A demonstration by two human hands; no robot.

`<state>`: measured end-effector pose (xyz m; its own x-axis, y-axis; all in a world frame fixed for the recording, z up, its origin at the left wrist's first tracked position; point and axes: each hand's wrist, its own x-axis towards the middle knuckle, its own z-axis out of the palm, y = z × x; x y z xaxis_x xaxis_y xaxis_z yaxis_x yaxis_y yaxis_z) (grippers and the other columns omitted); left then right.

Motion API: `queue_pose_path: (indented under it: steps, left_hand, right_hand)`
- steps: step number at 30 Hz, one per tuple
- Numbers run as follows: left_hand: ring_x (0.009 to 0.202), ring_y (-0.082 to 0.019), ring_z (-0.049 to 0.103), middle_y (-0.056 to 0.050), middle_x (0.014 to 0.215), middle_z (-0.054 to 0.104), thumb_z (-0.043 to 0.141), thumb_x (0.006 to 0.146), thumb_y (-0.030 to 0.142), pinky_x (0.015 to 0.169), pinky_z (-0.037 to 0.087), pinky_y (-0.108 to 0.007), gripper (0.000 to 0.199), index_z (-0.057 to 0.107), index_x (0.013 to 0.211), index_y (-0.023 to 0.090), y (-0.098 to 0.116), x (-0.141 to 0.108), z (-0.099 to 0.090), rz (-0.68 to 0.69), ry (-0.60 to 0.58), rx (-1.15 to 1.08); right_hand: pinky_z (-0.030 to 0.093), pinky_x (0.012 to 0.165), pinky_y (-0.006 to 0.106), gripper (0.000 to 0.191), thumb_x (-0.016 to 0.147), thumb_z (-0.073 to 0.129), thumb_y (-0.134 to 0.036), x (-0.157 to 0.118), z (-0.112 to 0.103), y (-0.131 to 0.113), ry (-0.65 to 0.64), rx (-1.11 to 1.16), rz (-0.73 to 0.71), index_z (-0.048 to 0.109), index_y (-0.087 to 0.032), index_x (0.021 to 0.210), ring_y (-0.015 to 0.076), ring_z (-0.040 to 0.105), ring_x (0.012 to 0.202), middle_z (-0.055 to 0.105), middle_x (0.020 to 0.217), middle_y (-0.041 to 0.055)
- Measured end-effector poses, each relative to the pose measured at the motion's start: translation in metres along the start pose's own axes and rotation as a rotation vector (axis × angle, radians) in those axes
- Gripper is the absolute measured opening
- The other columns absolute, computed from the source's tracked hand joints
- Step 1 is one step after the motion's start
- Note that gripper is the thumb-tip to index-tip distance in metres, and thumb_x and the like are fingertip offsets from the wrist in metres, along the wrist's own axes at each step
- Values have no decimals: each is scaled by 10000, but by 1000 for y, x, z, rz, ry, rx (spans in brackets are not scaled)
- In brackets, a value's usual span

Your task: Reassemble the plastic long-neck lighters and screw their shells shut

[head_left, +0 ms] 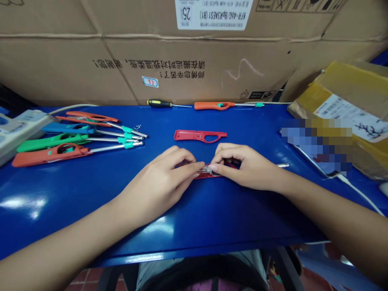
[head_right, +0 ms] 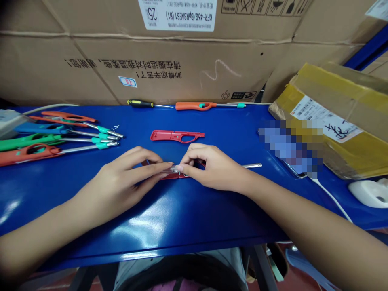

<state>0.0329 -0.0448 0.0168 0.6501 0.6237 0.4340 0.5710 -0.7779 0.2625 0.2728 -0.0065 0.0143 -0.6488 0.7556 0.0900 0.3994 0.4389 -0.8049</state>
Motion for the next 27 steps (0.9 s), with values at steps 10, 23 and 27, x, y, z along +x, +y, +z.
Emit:
queue_pose_path:
  steps: [10,23,27]
  left_hand:
    - [1062,-269,598,-117,1171,650,740,865,426,912,549,-437,518,632,1302,168,-10,-2,-1,-106,-168,28]
    - [922,-206,658,-81,1046,663,687,913,255,835,568,-355,242,696,1136,161,-11,-3,4,-192,-168,-120]
    - [942,-213,655,-85,1057,659,676,922,275,842,565,-367,258,688,1157,171,-8,-3,4,-202,-182,-129]
  right_hand:
    - [458,712,280,180,924,641,-291,1,0,3,35,-66,54,732,-187,809,134,600,760,632,817,16]
    - [459,739,292,203,938,622,-316,-1,-2,5,-16,-52,65,727,-194,815,138,607,780,640,842,17]
    - [458,733,288,195,931,627,-299,0,-2,5,-32,-92,24,725,-191,801,140,608,779,646,824,21]
